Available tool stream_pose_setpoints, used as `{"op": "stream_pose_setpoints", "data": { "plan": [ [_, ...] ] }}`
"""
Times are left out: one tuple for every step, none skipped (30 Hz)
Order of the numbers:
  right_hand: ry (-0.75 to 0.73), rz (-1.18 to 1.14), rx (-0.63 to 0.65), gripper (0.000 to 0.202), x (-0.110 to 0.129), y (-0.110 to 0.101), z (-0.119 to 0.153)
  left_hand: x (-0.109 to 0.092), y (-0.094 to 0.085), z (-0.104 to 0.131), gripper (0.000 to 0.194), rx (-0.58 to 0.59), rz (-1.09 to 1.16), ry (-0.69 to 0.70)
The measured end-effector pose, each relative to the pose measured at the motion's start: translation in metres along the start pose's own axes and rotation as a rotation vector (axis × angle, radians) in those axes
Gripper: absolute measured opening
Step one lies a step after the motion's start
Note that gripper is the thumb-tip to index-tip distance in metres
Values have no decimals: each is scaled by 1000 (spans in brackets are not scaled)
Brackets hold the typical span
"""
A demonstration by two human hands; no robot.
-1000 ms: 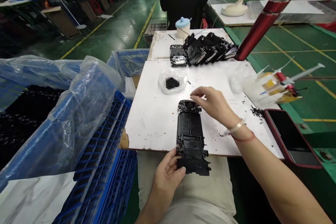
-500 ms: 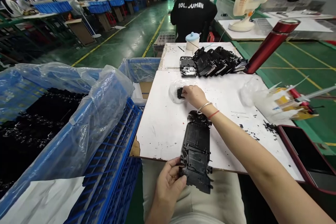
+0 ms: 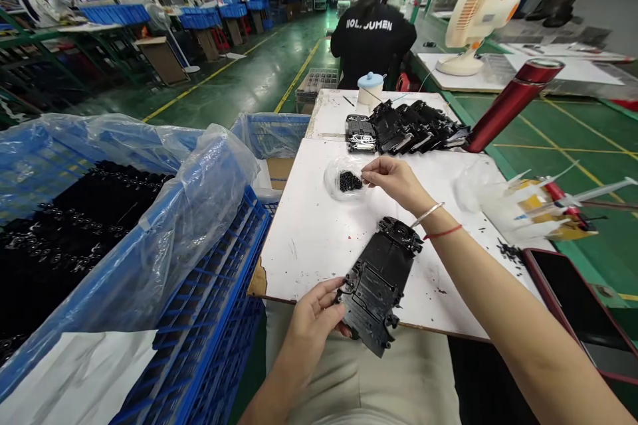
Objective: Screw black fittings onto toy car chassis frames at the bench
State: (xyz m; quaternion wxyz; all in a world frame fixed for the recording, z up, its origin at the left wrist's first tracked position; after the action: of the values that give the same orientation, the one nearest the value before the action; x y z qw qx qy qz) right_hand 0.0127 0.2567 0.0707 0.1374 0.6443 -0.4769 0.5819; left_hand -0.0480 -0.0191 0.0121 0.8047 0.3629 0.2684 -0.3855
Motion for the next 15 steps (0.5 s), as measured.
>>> {"op": "stream_pose_setpoints", "data": {
  "plan": [
    [6,-24,6,8,2,-1,5,-2,0,-2,48,11,-21,-2],
    [13,-45,17,10,4,-1,11,-4,-1,-4,47,14,-40,2],
    [18,-63,35,13,6,0,18,-5,-2,-6,46,10,-55,14],
    [18,-73,59,16,9,0,25,-7,-3,-9,45,1,-66,29],
    [14,-75,86,18,12,0,33,-8,-4,-12,45,-1,-76,43],
    [7,-70,112,19,15,1,41,-10,-5,-15,44,4,-83,57],
    [-1,-59,136,20,19,1,49,-11,-5,-18,44,12,-90,68],
    [-11,-37,159,20,23,2,58,-12,-5,-20,44,22,-96,78],
    [-20,-6,180,19,27,2,66,-14,-5,-23,44,27,-100,89],
    [-30,26,206,17,31,2,73,-16,-5,-25,44,24,-100,102],
    [-42,57,239,14,34,3,80,-17,-5,-27,43,19,-96,117],
    [-57,88,275,13,37,4,87,-19,-4,-29,43,13,-90,133],
    [-72,114,309,11,40,5,92,-20,-4,-30,42,10,-84,150],
    [-85,137,334,11,42,6,97,-21,-3,-31,42,8,-80,165],
    [-96,157,353,10,44,8,101,-22,-3,-32,41,0,-82,179]
  ]
}}
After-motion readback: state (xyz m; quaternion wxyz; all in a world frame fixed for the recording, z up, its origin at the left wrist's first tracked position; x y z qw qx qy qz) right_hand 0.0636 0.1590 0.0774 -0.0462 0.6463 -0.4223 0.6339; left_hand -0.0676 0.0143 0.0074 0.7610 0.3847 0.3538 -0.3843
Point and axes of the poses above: each hand's wrist, its own z-axis away from the middle knuckle, its own y-axis out of the palm, x = y × z, the point moved 2 cm from there along -z, towards the middle knuckle, and after that the axes turned 10 degrees about -y, right-handed, at the moved point
